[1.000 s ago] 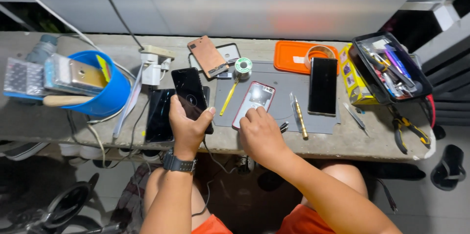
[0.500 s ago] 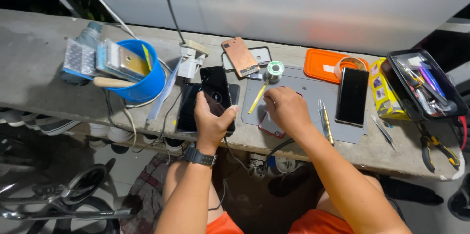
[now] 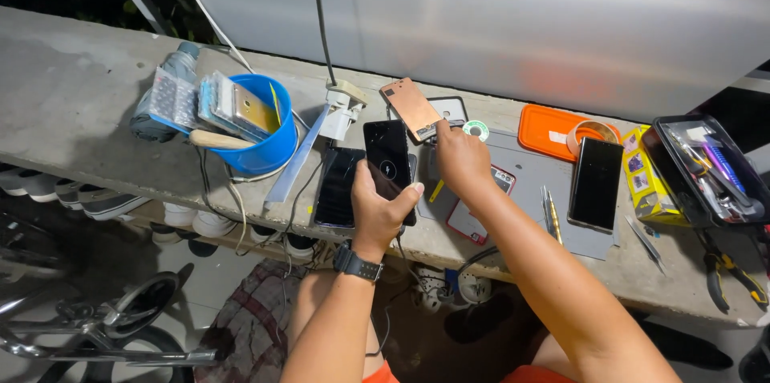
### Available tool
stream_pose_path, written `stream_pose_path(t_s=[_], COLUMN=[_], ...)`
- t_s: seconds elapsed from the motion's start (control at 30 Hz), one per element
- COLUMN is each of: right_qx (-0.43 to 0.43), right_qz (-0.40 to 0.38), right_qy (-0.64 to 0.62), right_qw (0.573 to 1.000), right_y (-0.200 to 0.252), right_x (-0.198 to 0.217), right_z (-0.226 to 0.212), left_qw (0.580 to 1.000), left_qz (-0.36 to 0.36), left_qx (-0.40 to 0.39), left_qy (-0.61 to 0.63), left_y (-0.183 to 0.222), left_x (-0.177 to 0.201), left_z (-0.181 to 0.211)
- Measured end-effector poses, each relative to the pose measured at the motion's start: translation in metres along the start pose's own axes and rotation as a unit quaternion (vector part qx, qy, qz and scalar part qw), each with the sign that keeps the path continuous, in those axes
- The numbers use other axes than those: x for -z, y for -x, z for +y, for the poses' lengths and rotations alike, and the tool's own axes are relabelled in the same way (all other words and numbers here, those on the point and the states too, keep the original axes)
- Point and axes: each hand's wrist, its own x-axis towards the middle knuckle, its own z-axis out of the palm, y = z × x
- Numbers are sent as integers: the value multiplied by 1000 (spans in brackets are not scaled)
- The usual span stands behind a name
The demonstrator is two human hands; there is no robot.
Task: Inspecting, testing, and repairing various mobile phone components at a workbench.
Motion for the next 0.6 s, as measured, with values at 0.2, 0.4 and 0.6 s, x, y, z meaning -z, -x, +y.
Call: stream_pose_path(t_s=[0.2,0.4,0.6], right_qx=[16,-29,-168], right_qz=[2,37,117], right_qy=[-16,-152,-451], right_qw=[1000,987,869], right_y=[6,47,102], right_x=[9,39,31], right_z=[-3,7,123], left_qw=[1000,999,995], left_qz=[-21,-37,-104], left_qx=[1,7,-9], left_qy=[23,39,0], left_y=[-2,5,16], left_x=[-6,-23,-51], left_z=[1,8,-35])
